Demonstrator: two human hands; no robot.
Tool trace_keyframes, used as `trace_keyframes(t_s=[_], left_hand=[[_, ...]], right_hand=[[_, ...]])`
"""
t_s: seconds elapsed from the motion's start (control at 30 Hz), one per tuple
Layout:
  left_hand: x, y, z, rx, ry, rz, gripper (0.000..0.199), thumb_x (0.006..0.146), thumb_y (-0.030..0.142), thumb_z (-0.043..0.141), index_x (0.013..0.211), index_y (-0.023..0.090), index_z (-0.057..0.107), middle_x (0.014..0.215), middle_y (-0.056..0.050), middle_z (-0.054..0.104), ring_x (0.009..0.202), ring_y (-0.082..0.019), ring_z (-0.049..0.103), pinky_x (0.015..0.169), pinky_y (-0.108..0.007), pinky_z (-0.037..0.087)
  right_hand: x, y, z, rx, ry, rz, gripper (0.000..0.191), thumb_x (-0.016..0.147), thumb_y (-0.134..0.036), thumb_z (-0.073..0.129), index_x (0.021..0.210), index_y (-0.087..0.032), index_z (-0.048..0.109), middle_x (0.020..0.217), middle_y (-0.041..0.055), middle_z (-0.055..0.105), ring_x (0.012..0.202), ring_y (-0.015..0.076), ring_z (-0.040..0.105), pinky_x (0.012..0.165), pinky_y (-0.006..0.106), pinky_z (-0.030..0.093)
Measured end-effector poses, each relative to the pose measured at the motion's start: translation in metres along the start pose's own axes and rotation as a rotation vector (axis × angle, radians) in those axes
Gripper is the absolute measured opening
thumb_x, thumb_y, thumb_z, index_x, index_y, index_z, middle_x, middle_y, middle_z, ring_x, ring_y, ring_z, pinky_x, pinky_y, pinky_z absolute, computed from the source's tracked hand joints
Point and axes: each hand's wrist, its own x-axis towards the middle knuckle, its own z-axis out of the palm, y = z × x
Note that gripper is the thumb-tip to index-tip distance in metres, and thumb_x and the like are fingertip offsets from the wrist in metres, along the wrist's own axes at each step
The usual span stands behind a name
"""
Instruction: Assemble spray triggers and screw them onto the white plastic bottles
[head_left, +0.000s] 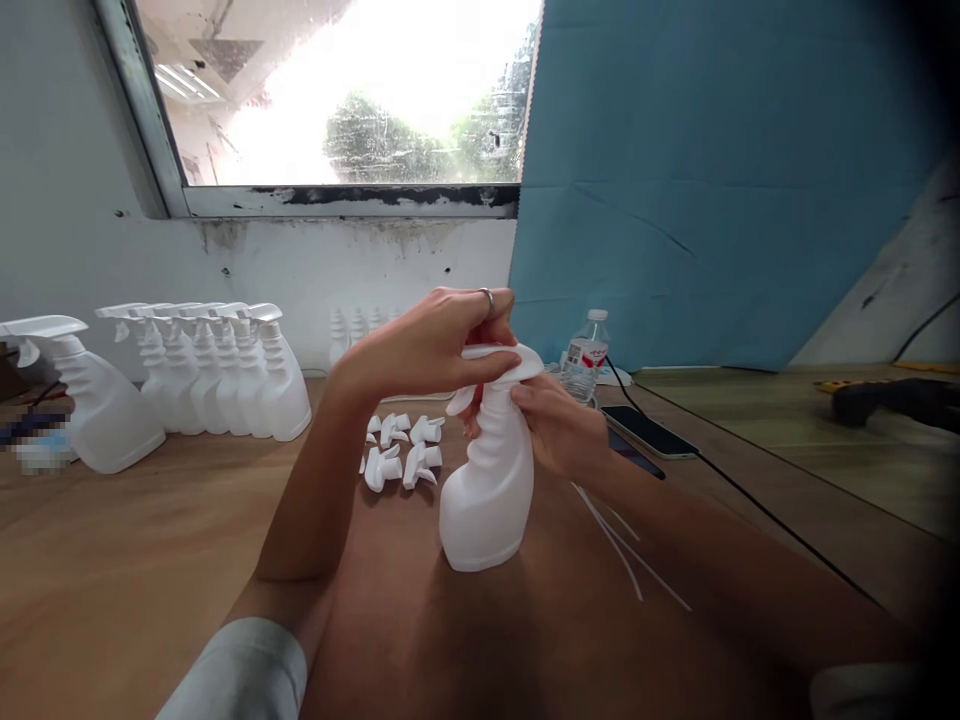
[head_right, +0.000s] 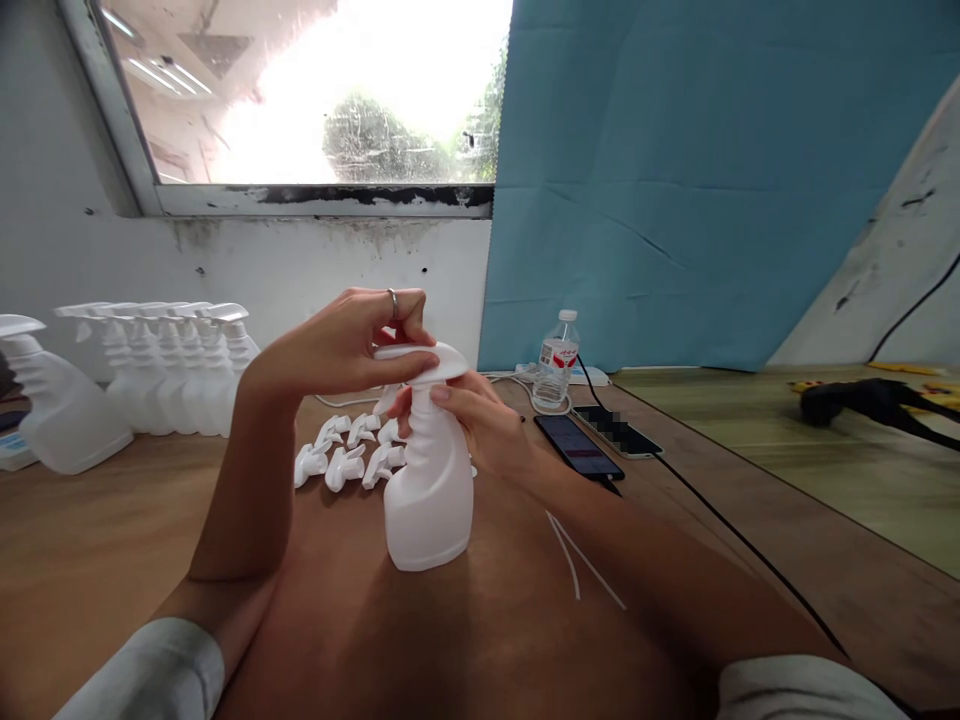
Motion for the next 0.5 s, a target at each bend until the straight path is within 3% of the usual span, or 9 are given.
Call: trace_keyframes(t_s=[0.07,0.23,0.5], left_hand=[[-0.0005,0.0005,-0.0003,0.0,-0.003,-0.003,0.019,0.081,0.021,0.054,0.069,0.018,0.041,0.07,0.001,0.056,0.062,-0.009,0.048,0.056,-0.024,0.037],[-0.0011,0.0014,-0.001,-0.01,-0.02,-0.012,0.019,0.082,0.022,0.054,0.069,0.019,0.04,0.07,0.001,0.055,0.062,-0.009,0.047,0.055,-0.024,0.036],[-0.0002,0.0032,-0.0028,-0.015,-0.044,-0.03,0.019,0.082,0.023,0.054,0.07,0.019,0.039,0.071,0.001,0.056,0.062,-0.009,0.046,0.056,-0.024,0.036]], right_hand=[[0.0003,0.0002,-0.0009,0.012,-0.028,0.009,0.027,0.081,-0.037,0.064,0.087,-0.011,0.068,0.085,0.0106,0.068,0.072,0.0183,0.064,0.061,0.028,0.053],[0.0003,0.0037,-0.0018,0.023,0.039,0.031,0.016,0.079,-0.028,0.068,0.082,-0.013,0.067,0.078,0.0058,0.065,0.065,0.0143,0.062,0.057,0.025,0.052],[-0.0012,0.0027,-0.0028,0.012,-0.028,0.001,0.029,0.08,-0.038,0.066,0.085,-0.01,0.068,0.082,0.0106,0.066,0.069,0.0168,0.061,0.059,0.028,0.052]])
